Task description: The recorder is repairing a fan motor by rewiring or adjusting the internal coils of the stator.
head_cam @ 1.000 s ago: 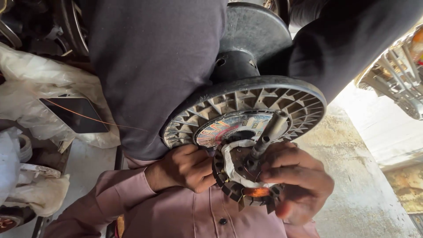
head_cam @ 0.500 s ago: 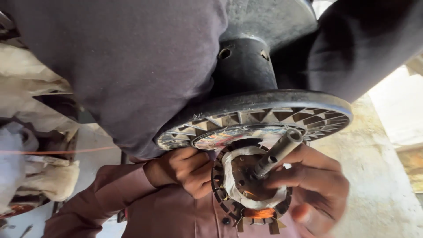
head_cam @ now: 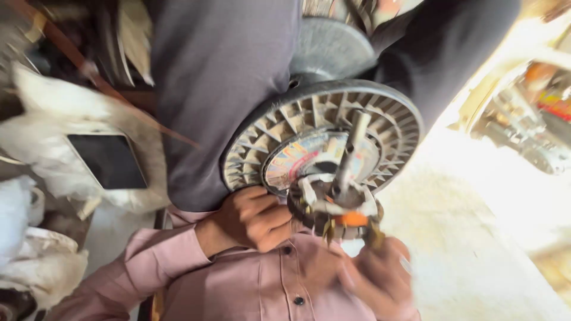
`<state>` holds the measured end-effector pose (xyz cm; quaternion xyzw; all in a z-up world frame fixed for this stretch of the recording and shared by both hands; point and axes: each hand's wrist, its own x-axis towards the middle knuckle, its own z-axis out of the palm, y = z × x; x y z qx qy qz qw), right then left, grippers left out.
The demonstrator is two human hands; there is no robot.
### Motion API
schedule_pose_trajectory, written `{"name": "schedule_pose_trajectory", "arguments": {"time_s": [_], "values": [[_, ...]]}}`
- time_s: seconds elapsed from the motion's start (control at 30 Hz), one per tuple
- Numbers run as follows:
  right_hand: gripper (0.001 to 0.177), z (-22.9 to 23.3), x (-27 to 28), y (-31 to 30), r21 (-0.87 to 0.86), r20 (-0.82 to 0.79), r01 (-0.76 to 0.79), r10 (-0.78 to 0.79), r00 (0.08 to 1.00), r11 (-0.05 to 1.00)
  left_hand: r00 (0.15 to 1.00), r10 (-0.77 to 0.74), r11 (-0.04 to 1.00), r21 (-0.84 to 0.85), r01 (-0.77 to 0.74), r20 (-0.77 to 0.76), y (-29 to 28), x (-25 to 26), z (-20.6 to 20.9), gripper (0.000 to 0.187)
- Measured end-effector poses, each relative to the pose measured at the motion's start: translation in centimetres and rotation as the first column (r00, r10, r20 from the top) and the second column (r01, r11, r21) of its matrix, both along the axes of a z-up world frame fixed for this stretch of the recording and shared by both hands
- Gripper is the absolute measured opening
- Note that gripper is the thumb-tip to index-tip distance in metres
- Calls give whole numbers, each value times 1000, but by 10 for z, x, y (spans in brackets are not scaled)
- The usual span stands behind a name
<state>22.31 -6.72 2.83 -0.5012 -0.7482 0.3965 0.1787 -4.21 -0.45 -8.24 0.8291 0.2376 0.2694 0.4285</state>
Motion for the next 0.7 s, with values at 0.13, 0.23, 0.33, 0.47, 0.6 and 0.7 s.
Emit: {"name": "schedule_pose_trajectory", "arguments": {"time_s": [0.13,0.23,0.33,0.47,0.6,0.7], "values": [[41,-44,-39,-43,83,546,458,-425,722,885,998,46,997,61,-49,51,-1,5,12,5],[31,-42,-44,-13,519,125,374,-501,856,769,988,113,991,55,-119,101,-4,3,30,13],[32,-40,-47,-7,604,42,372,-494,868,705,984,132,975,161,-151,121,-6,-1,48,19],[34,-28,-52,0,599,48,375,-499,865,707,966,238,943,214,-254,99,12,-2,74,10],[43,-8,-71,-5,460,55,431,-509,859,777,957,284,903,320,-285,49,47,6,115,3],[43,-8,-75,-9,388,74,475,-540,838,790,954,298,895,341,-287,21,66,20,116,8]]}}
